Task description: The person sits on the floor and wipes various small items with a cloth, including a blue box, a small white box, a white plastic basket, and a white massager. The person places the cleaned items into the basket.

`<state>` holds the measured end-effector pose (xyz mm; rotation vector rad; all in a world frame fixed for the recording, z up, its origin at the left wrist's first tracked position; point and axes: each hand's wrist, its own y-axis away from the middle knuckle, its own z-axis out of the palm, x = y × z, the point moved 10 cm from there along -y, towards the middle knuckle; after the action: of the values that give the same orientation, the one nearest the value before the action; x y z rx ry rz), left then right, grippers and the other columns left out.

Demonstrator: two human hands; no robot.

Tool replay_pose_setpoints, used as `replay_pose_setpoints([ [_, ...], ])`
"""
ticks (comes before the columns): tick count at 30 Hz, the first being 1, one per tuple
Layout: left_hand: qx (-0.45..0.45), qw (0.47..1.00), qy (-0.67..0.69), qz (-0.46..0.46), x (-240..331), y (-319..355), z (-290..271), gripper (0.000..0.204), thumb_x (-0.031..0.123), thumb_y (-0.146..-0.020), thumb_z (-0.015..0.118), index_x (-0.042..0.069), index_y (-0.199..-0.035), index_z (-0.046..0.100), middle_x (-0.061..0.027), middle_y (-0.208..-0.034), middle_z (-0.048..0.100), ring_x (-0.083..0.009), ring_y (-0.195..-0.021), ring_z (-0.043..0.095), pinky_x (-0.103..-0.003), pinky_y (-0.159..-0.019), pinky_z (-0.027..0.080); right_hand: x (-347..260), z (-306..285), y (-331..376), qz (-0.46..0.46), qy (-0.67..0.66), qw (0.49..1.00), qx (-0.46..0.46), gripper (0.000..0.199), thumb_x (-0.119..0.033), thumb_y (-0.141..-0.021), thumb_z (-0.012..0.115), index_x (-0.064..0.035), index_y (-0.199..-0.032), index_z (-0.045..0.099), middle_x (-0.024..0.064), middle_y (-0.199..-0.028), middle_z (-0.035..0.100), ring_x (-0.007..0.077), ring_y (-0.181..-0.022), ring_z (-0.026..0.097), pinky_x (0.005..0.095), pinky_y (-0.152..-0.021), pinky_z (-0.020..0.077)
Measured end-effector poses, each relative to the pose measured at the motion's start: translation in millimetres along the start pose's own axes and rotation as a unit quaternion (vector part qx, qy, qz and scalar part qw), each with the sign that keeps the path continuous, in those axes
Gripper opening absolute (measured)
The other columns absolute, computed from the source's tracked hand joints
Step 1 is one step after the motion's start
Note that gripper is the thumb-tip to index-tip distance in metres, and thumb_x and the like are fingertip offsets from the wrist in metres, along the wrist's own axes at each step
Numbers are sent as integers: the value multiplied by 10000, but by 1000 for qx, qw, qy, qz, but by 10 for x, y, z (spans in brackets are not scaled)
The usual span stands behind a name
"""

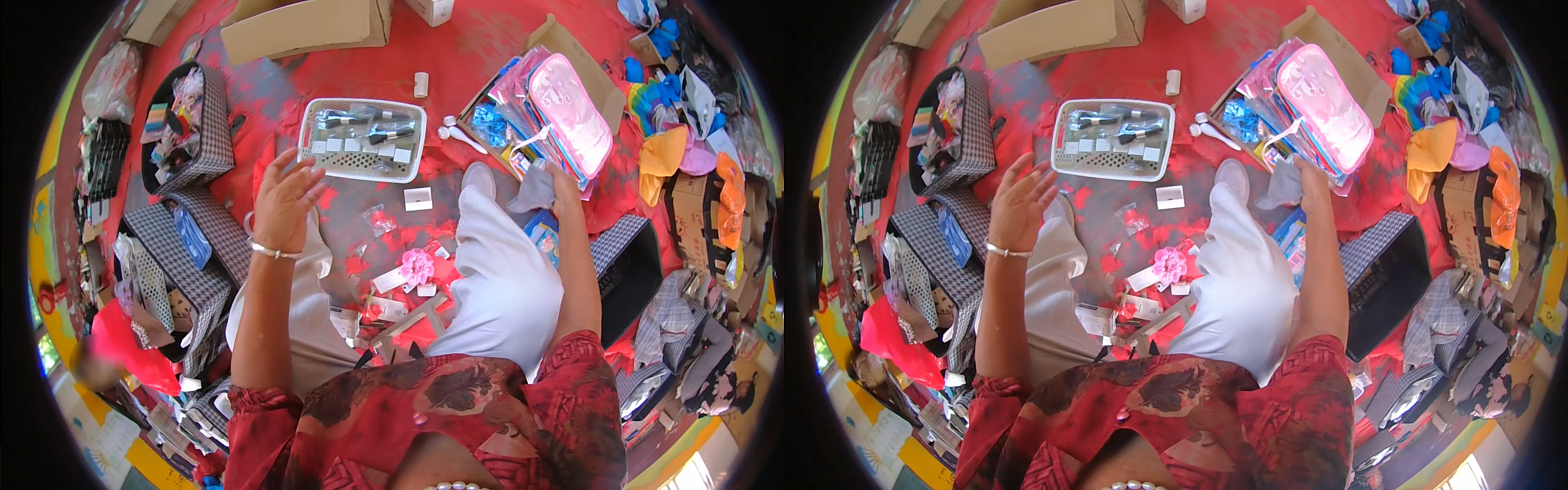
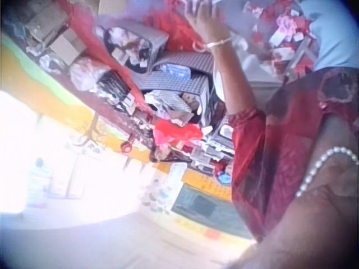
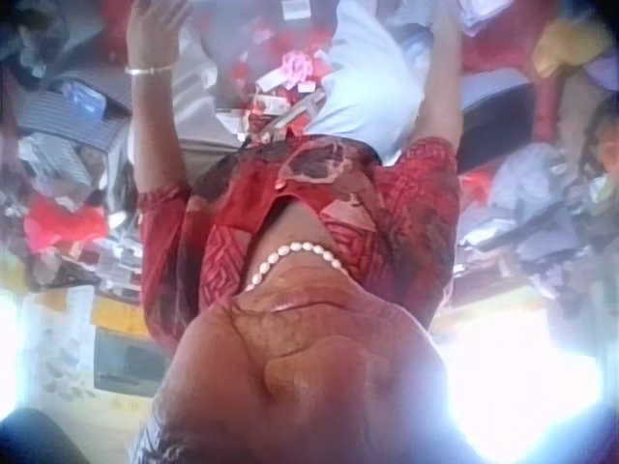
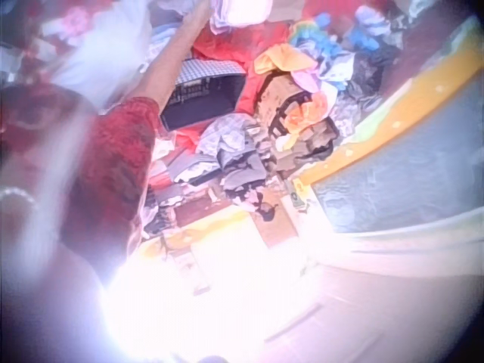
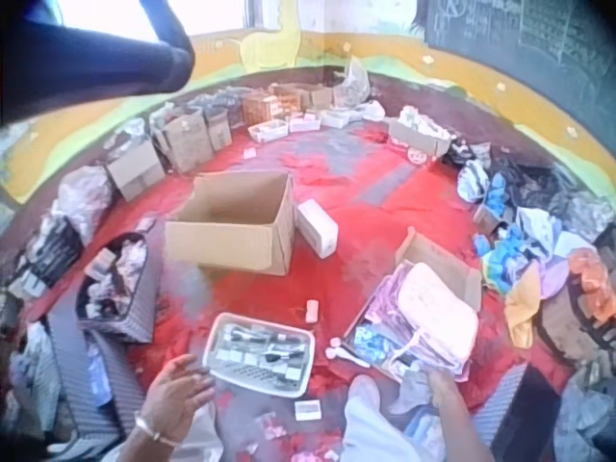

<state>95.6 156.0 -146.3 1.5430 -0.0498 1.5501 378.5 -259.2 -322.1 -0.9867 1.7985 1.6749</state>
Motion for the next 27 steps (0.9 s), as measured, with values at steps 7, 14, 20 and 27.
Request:
replay_pose_setpoints([
  [7,-71,991,78,-83,-181,145,328,493,371,-858,536,107,-1257,416,-78,-1195,491,-215,-1109,457,-380,-906,384,-1323,2529,1620,-64,108,934,-333,303,-367,-861,520,-76,-884,602,55,-829,606,148,-716,582,277,-628,481],
  [14,-122,977,175,-16,77,-8,114,353,363,-902,468,89,-1124,476,-63,-1059,567,-188,-917,566,-392,-773,473,-837,3785,2886,27,154,794,-587,367,-337,-881,486,-44,-1094,542,73,-1053,541,167,-932,538,310,-765,463],
  [20,-47,997,52,11,-6,13,-84,249,275,-931,429,51,-897,532,-42,-719,572,-117,-560,536,-207,-416,387,-1231,3118,1213,-142,239,846,-455,367,-333,-835,542,0,-980,592,98,-925,601,175,-782,602,258,-650,490],
  [27,-79,958,196,-191,-375,167,150,447,460,-921,353,83,-737,508,-11,-527,452,-110,-404,414,-224,-363,330,422,2076,-352,-291,649,678,-186,320,-142,-792,469,56,-1038,518,254,-926,608,394,-841,605,459,-745,482],
])
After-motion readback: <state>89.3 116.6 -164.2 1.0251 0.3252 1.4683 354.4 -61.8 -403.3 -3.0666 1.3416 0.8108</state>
